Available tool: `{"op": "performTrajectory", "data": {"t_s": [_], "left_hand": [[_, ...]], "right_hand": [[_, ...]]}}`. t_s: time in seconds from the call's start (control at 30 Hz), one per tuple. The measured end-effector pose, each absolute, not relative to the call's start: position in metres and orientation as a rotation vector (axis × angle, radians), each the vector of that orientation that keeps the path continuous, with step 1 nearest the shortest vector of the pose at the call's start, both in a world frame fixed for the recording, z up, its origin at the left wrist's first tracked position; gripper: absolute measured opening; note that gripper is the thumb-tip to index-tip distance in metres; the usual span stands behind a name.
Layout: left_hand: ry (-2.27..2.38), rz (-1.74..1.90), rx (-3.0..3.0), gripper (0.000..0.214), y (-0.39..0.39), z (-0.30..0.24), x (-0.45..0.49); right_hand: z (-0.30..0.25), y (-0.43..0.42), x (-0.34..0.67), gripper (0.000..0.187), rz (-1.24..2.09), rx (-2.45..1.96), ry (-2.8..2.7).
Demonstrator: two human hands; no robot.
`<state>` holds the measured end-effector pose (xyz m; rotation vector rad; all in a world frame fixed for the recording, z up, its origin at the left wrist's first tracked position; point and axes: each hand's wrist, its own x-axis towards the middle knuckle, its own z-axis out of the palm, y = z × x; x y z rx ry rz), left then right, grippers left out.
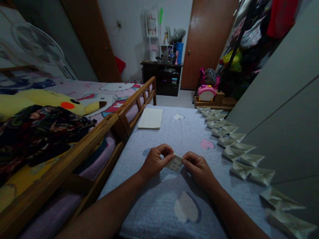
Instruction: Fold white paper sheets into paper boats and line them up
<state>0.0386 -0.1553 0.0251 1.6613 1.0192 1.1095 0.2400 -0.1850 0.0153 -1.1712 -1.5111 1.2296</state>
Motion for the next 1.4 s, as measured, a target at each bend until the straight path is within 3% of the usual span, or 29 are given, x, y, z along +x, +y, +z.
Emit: {"op": "performTrajectory", "data": {"t_s": [0.27, 0.47, 0.63, 0.83, 1.1, 1.4], "left_hand": [[1.000, 1.073, 1.554, 0.029, -0.156, 0.024, 0.038], [1.046, 1.095, 1.825, 0.005, -0.156, 0.028, 0.036], [0.876, 1.195, 2.289, 0.009, -0.159, 0.029, 0.038], [0.857, 0.843, 2.661, 0.013, -0.163, 0.017, 0.048], [0.812, 0.604, 2.740, 0.022, -0.170, 0.008, 0.054], [0.794, 0.512, 2.682, 0.010, -0.177, 0.019, 0.049]], "right_hand": [[0.012, -0.185, 0.236, 0.018, 1.141, -1.215, -1.532], [0.011, -0.184, 0.236, 0.008, 0.921, -1.176, -1.598], [0.010, -0.183, 0.236, 0.012, 0.738, -1.135, -1.626], [0.004, -0.181, 0.238, 0.019, 0.635, -1.176, -1.726], [0.000, -0.182, 0.242, 0.019, 0.502, -1.330, -1.922], [0.001, -0.184, 0.238, 0.025, 0.524, -1.244, -2.115]]}}
